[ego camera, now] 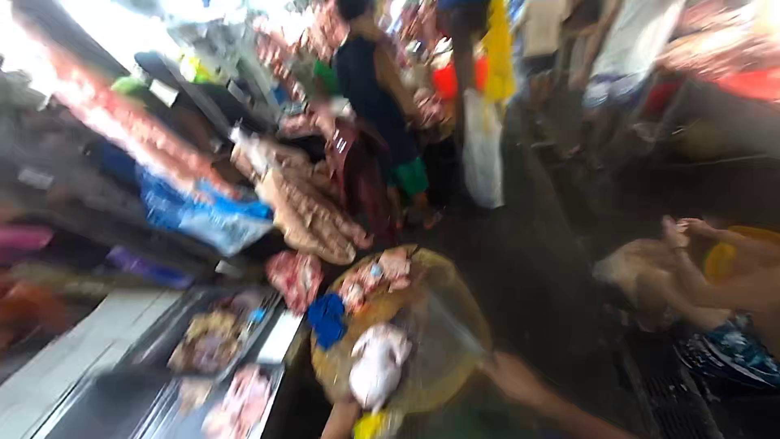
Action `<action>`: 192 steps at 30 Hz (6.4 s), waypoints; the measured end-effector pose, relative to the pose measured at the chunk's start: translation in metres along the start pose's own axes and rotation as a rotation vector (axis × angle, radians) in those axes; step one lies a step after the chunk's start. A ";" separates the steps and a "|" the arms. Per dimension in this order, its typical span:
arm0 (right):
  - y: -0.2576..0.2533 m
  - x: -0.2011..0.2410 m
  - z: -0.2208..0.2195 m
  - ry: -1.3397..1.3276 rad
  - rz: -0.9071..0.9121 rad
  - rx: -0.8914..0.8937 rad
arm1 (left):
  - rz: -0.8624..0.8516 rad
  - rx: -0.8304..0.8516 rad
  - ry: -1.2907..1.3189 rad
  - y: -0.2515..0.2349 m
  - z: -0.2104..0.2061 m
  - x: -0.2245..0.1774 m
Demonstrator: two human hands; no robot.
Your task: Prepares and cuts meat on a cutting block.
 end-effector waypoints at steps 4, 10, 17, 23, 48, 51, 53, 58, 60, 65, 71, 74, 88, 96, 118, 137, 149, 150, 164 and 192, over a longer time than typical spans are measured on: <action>-0.009 0.033 0.009 0.163 0.137 0.032 | 0.226 -0.026 0.320 0.019 -0.018 -0.012; -0.013 0.082 -0.004 0.353 0.323 0.091 | 0.252 0.129 0.831 0.027 -0.038 -0.009; -0.014 0.113 -0.035 0.595 0.225 -0.008 | 0.282 -0.011 0.686 0.032 -0.017 -0.006; -0.009 0.103 -0.035 0.517 0.117 -0.095 | 0.283 0.090 0.334 0.043 0.050 -0.022; 0.004 0.109 -0.057 0.490 0.227 -0.020 | 0.367 0.022 0.036 0.054 0.148 0.013; -0.001 0.107 -0.032 0.667 0.290 -0.114 | 0.340 0.004 0.020 0.032 0.154 0.012; -0.001 0.101 -0.025 0.769 0.343 -0.094 | 0.308 -0.026 0.005 0.018 0.155 -0.004; 0.019 0.077 -0.061 0.814 0.351 0.077 | 0.300 -0.101 -0.046 -0.002 0.151 -0.059; 0.016 0.064 -0.072 0.713 0.283 0.131 | 0.257 -0.082 -0.089 -0.010 0.143 -0.061; 0.016 0.049 -0.059 0.279 0.097 0.351 | 0.298 -0.063 -0.195 -0.009 0.121 -0.062; 0.010 0.125 -0.053 0.328 0.334 0.232 | 0.265 -0.100 -0.372 0.004 0.114 -0.080; -0.029 0.172 -0.078 0.334 0.385 0.271 | 0.250 -0.083 -0.444 0.003 0.108 -0.094; -0.034 0.089 0.029 0.967 0.391 0.158 | 0.453 -0.104 -0.036 -0.013 0.137 -0.044; -0.030 0.062 -0.024 0.277 -0.103 0.550 | 0.322 -0.068 -0.362 -0.036 0.124 -0.113; -0.073 0.166 -0.064 0.519 0.328 0.176 | 0.284 -0.153 -0.306 0.005 0.093 -0.072; -0.119 0.197 -0.085 0.787 0.413 0.311 | 0.326 -0.155 -0.194 -0.005 0.107 -0.045; -0.070 0.126 0.013 0.559 0.218 0.152 | 0.614 0.071 0.815 0.081 0.022 0.008; -0.060 0.118 0.019 0.572 0.209 0.164 | 0.630 0.118 0.919 0.090 0.015 0.009; -0.116 0.229 -0.126 0.747 0.518 0.312 | 0.595 0.594 1.198 0.046 0.046 0.023; 0.043 0.173 -0.293 0.041 -0.124 -0.221 | 0.483 0.611 1.073 0.029 0.055 0.047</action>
Point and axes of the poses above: each hand's wrist, its own y-axis away from the middle knuckle, its own z-axis out of the back of the hand, x = y × z, the point moved 4 cm from there along -y, towards the middle knuckle, and after that the axes turned 2 degrees about -z, right-handed, at the moved point
